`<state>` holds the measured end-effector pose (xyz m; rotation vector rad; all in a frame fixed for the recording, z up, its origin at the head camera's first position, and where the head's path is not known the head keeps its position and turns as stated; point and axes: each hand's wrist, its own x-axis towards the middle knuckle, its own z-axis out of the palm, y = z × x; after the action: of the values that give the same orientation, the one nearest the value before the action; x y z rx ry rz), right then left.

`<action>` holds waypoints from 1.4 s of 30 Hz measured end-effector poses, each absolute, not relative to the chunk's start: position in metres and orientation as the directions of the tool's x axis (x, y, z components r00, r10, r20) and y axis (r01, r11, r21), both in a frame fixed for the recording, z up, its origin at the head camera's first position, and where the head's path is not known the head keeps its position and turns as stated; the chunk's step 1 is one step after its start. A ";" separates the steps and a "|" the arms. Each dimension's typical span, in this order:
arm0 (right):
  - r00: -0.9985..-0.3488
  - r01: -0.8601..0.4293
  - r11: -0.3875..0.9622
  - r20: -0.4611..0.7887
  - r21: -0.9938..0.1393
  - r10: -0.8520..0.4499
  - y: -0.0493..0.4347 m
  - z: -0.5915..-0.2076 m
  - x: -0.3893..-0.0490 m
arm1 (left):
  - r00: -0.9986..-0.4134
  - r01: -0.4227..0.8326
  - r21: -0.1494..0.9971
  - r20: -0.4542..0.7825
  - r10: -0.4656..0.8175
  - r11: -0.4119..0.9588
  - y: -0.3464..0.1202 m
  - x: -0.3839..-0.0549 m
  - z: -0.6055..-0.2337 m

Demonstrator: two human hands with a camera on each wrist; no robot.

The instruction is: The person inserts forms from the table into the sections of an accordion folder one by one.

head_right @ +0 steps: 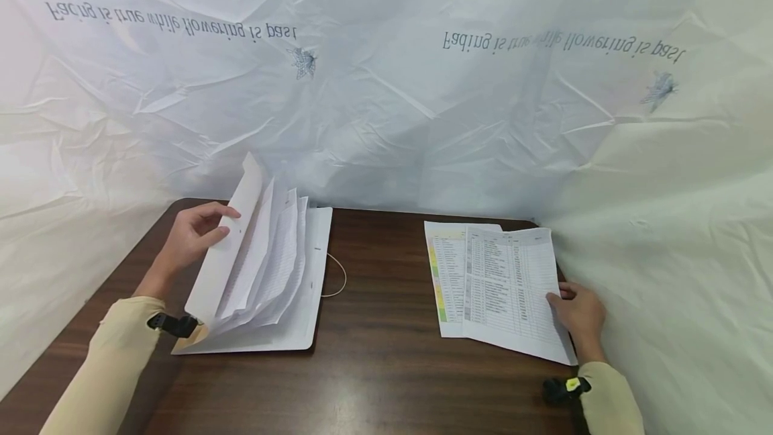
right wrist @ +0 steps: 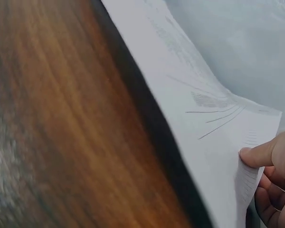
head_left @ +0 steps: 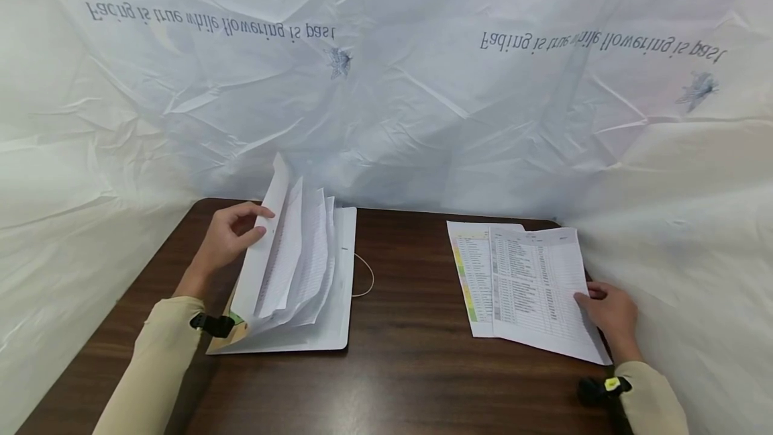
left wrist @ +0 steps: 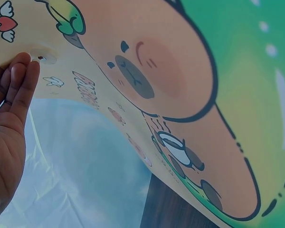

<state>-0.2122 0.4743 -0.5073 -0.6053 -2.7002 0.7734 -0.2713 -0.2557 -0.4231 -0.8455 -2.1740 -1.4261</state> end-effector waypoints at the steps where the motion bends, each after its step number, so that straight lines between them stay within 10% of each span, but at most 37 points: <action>1: -0.880 0.318 0.771 0.132 -0.551 0.457 0.475 -0.507 -0.212 | -0.735 0.678 0.672 0.624 0.265 0.297 -0.256 -0.271 -0.423; 42: -0.917 0.245 0.636 0.038 -0.731 0.397 0.444 -0.427 -0.202 | -0.739 0.673 0.675 0.622 0.258 0.303 -0.257 -0.270 -0.422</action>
<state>-0.2020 0.4444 -0.4275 -0.5282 -2.6612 1.1462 -0.2701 -0.2569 -0.4216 -0.8311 -2.1793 -1.4212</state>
